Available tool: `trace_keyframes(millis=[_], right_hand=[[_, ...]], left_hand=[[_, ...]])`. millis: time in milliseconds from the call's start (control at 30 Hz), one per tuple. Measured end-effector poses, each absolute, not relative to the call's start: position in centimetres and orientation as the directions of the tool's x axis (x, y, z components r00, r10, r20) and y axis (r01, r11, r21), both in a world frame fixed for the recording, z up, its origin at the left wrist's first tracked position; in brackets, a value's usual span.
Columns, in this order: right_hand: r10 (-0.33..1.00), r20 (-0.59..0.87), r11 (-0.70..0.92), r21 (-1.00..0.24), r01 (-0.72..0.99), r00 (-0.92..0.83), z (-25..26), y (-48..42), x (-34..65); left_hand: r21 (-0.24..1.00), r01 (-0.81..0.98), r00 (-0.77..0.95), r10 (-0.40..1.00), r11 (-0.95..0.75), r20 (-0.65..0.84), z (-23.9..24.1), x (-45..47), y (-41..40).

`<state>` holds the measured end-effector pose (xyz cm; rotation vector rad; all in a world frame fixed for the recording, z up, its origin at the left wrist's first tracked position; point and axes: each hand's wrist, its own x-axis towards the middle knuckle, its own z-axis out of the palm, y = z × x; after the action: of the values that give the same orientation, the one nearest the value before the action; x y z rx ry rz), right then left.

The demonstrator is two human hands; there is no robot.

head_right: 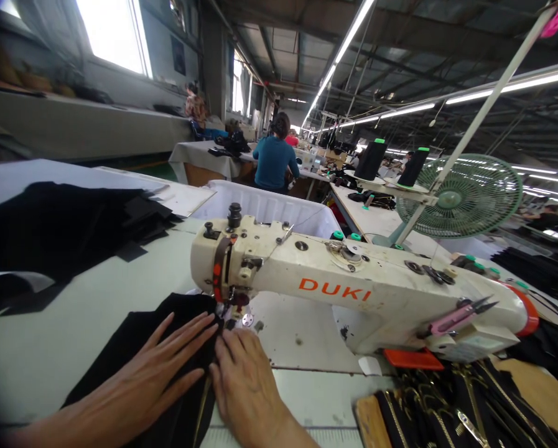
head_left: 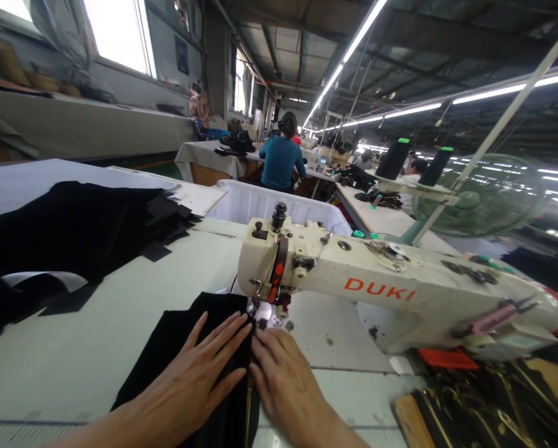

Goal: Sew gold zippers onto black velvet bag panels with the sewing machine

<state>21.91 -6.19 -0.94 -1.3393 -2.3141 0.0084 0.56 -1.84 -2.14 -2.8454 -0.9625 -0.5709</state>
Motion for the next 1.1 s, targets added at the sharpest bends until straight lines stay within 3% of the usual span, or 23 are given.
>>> trace_keyframes(millis=[467,633,767,900,1100], right_hand=[[0.78,0.485,0.522,-0.16,0.838,-0.394,-2.1,-6.1,21.7],[0.791,0.473,0.534,-0.224,0.815,-0.388,-1.9,-5.8,22.1],[0.855,0.378,0.474,-0.296,0.829,-0.355,-1.1,-4.8,22.3],[0.882,0.321,0.428,-0.236,0.872,-0.346,-0.7,-4.2,22.1],[0.865,0.347,0.429,-0.135,0.893,-0.363,-1.3,-4.0,22.0]], left_hand=[[0.157,0.587,0.712,0.599,-0.794,0.366,-2.9,0.6,-0.4],[0.142,0.57,0.743,0.581,-0.809,0.333,-2.1,0.4,-0.3],[0.153,0.561,0.757,0.579,-0.814,0.302,-1.7,0.4,-0.2],[0.194,0.561,0.753,0.593,-0.805,0.285,-1.3,0.5,-0.2],[0.195,0.516,0.766,0.551,-0.834,0.331,-0.8,0.2,-0.3]])
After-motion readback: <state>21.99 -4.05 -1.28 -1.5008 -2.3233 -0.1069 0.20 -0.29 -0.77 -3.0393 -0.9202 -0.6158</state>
